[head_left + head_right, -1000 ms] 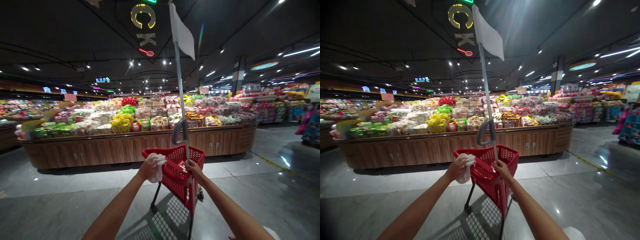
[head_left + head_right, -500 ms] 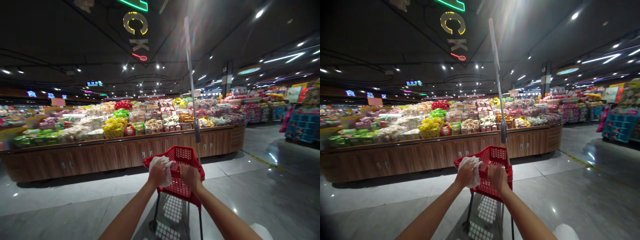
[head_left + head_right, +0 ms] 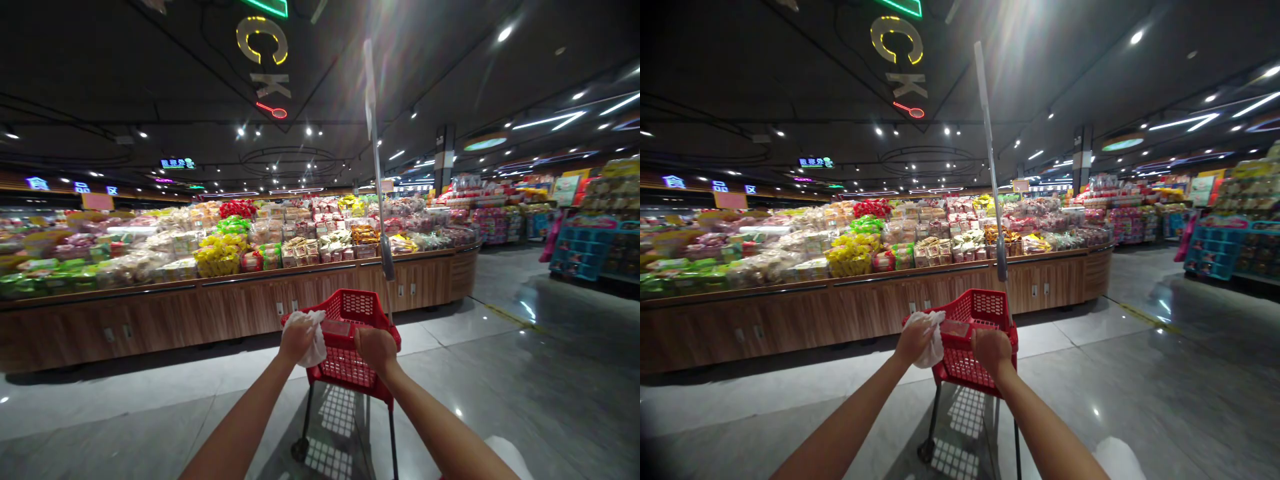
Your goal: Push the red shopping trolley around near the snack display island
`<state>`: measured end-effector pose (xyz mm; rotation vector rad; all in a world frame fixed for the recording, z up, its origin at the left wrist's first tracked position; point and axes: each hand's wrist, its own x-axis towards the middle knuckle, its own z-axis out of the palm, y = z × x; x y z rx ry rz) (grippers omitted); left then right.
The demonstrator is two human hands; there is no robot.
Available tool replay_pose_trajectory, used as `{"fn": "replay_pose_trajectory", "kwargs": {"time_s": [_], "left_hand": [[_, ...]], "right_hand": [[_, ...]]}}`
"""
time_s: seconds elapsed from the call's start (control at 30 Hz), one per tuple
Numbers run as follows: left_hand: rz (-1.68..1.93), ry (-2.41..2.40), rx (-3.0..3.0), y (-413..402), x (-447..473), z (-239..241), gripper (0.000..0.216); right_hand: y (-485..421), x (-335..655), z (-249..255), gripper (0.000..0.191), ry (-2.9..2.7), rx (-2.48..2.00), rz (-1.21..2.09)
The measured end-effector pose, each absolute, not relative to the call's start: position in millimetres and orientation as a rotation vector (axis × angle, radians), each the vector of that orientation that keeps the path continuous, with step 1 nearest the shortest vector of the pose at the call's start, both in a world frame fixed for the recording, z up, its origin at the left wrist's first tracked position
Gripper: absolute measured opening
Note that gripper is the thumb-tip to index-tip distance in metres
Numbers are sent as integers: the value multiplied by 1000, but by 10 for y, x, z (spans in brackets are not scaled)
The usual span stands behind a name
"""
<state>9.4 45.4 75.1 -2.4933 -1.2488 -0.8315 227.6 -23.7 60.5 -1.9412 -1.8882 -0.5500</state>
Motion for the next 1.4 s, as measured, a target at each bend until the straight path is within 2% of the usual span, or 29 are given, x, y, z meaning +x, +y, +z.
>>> {"fn": "replay_pose_trajectory", "kwargs": {"time_s": [0.37, 0.57, 0.73, 0.9, 1.07, 1.23, 1.4], "left_hand": [[-731, -981, -2602, 244, 800, 741, 41], [-694, -1186, -2487, 425, 245, 806, 27], [-783, -1396, -2374, 326, -53, 707, 28], [-781, -1214, -2491, 143, 466, 669, 37], [-586, -1160, -2554, 160, 871, 823, 30], [-612, -1216, -2507, 263, 268, 870, 35], [-728, -1380, -2343, 197, -458, 666, 32]], "right_hand": [[-132, 2208, 597, 36, -1957, -1894, -600], [-161, 2345, 563, 34, -1972, -1867, -664], [-185, 2377, 554, 35, -1929, -1828, -635], [-133, 2288, 544, 28, -1964, -1764, -646], [-54, 2190, 566, 28, -2026, -1711, -607], [-36, 2210, 610, 32, -2042, -1727, -563], [-25, 2241, 622, 37, -2049, -1716, -529]]}}
